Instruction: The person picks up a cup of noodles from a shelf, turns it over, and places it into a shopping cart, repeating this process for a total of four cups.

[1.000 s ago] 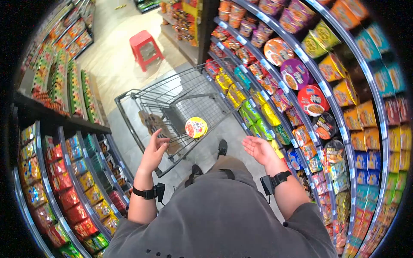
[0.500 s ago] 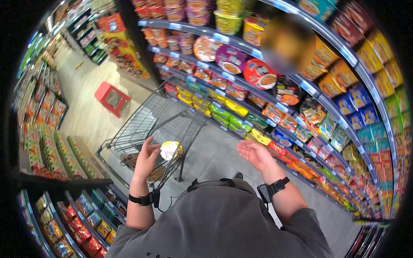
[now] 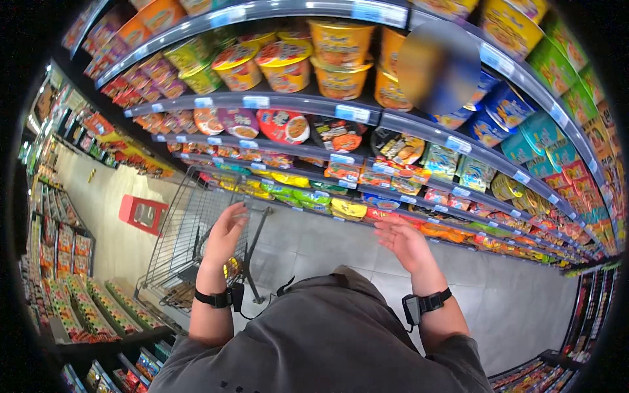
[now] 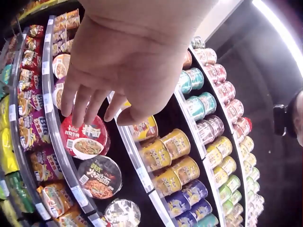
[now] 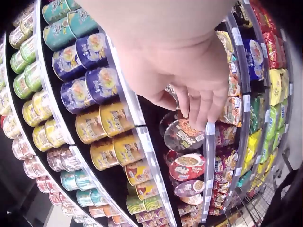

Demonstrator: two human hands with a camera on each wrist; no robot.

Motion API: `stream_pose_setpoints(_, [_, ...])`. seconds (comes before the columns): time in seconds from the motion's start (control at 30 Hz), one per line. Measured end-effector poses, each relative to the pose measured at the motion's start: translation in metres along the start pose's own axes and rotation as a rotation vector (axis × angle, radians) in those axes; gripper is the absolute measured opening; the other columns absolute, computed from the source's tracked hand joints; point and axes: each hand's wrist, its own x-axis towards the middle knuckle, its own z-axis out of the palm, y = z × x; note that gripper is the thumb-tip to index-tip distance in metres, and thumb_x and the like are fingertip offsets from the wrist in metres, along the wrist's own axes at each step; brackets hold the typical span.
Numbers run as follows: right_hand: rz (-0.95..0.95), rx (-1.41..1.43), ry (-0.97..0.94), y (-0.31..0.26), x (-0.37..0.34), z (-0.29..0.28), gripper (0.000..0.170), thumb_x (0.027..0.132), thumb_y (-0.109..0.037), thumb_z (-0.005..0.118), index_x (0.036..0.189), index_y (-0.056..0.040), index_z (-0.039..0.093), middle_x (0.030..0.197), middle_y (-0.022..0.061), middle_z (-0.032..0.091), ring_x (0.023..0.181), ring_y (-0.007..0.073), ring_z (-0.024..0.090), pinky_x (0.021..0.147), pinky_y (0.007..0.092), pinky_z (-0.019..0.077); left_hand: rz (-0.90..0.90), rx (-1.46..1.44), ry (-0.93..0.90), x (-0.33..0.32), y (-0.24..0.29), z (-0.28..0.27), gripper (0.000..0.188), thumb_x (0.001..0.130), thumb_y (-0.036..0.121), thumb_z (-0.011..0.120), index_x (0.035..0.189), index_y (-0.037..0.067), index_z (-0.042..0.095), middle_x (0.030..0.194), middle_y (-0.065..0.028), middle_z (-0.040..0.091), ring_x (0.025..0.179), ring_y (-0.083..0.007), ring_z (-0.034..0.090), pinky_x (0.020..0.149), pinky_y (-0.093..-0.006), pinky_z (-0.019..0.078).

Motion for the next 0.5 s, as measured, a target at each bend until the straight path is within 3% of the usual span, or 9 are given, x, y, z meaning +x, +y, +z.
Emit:
stream_pose_setpoints(0.23, [-0.057,0.089,-0.063,-0.062,-0.018,-0.037,0.039,0.100,-0.016,0.055,0.137,-0.0012,0.058,0.131,0.0168,0.067,0.120,0.0287,0.064,0.101,0.0403,0.0505,0.124,0.093,-0.046,0.046,0.032,0.078,0.044,0.099,0.004,0.060,0.142,0.002,0.053,0.131,-0.0147,0.065,0.115,-0.0241,0.065,0.099,-0.0355,0.0508])
stream_pose_setpoints(0.43, [-0.103,-0.039,-0.140,-0.101,-0.009,-0.028,0.043,0.101,-0.017,0.055,0.140,0.0007,0.055,0.138,0.0188,0.063,0.125,0.0289,0.062,0.105,0.0414,0.0485,0.164,0.113,-0.063,0.066,0.064,0.107,0.047,0.096,0.002,0.062,0.143,0.002,0.053,0.134,-0.0157,0.062,0.120,-0.0256,0.063,0.101,-0.0369,0.0502])
stream_pose_setpoints(0.5, [-0.193,-0.153,-0.161,-0.114,0.000,-0.021,0.052,0.098,-0.021,0.059,0.143,0.0030,0.051,0.141,0.0194,0.061,0.130,0.0302,0.059,0.108,0.0431,0.0465,0.167,0.131,-0.056,0.071,0.076,0.108,0.047,0.096,0.002,0.062,0.143,0.002,0.053,0.134,-0.0154,0.062,0.120,-0.0260,0.062,0.101,-0.0370,0.0499])
